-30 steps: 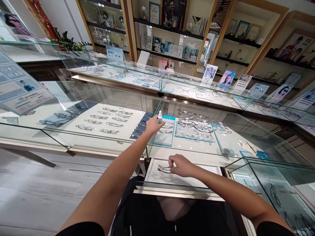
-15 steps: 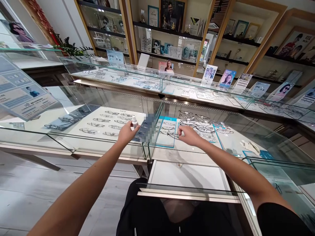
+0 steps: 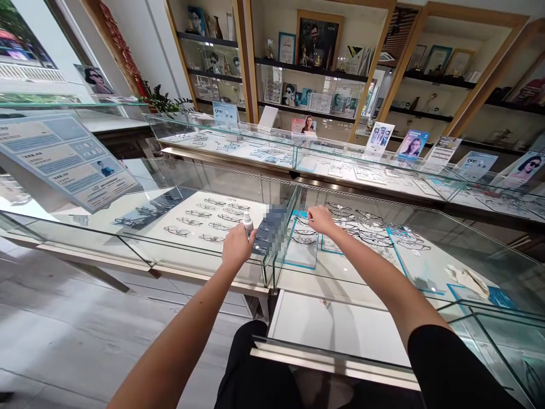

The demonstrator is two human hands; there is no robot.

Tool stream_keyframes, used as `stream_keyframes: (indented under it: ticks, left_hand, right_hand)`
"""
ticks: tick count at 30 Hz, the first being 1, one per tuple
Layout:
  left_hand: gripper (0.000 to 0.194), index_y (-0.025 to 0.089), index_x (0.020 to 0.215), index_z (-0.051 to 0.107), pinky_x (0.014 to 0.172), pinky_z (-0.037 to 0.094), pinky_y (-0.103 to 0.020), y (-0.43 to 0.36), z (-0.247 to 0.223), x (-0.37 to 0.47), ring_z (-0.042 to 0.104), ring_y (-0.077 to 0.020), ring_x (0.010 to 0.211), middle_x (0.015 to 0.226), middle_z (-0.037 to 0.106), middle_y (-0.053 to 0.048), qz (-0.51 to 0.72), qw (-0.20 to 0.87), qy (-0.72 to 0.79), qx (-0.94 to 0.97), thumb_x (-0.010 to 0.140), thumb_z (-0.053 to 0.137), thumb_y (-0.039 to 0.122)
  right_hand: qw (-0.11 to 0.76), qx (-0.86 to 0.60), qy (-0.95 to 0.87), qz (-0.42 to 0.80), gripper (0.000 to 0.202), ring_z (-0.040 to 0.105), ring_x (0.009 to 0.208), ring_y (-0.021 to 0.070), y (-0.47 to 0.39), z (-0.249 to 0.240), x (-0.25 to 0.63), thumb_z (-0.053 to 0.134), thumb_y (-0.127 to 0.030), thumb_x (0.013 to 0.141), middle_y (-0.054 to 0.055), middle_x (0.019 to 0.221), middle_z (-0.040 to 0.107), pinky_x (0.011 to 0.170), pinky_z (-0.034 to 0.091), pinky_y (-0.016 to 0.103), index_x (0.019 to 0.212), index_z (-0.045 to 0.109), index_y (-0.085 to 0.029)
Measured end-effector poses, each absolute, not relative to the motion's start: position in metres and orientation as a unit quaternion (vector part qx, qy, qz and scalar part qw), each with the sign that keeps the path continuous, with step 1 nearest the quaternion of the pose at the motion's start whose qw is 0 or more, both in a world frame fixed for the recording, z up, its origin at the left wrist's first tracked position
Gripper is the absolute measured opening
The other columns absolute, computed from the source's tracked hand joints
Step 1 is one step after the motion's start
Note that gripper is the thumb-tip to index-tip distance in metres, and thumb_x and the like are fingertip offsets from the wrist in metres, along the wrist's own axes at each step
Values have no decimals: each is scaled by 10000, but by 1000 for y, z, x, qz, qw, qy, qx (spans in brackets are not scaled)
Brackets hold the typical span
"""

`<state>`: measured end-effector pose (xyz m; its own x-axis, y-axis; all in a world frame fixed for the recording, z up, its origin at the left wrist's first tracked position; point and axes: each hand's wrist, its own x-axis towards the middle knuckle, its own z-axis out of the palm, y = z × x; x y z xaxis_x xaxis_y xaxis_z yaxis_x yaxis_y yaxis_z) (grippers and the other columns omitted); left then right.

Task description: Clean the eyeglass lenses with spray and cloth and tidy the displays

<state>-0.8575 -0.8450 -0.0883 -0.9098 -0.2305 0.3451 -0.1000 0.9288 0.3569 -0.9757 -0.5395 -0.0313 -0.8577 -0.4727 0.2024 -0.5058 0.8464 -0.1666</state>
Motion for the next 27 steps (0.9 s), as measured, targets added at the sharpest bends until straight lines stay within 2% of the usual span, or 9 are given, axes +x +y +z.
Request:
stream_keyframes:
  ticks: [6, 27]
  left_hand:
    - [303, 227, 1054, 574, 803, 464, -427, -847, -91, -859, 640, -352, 1044, 1092, 696, -151, -173, 208, -959, 84, 1052, 413, 484]
    - [265, 242, 1018, 543, 796, 452, -425, -847, -90, -858, 628, -352, 1033, 1070, 699, -136, -179, 212, -957, 90, 1054, 426, 477]
  right_hand:
    - [83, 261, -957, 97, 129, 525, 1061, 273, -547, -47, -988, 617, -103, 868, 82, 1087, 683, 908, 354, 376, 902, 570, -218]
    - [96, 258, -955, 111, 177, 544, 1127, 283, -544, -64, -992, 630, -126, 889, 94, 1176, 676, 1015, 396, 424, 1030, 608, -231]
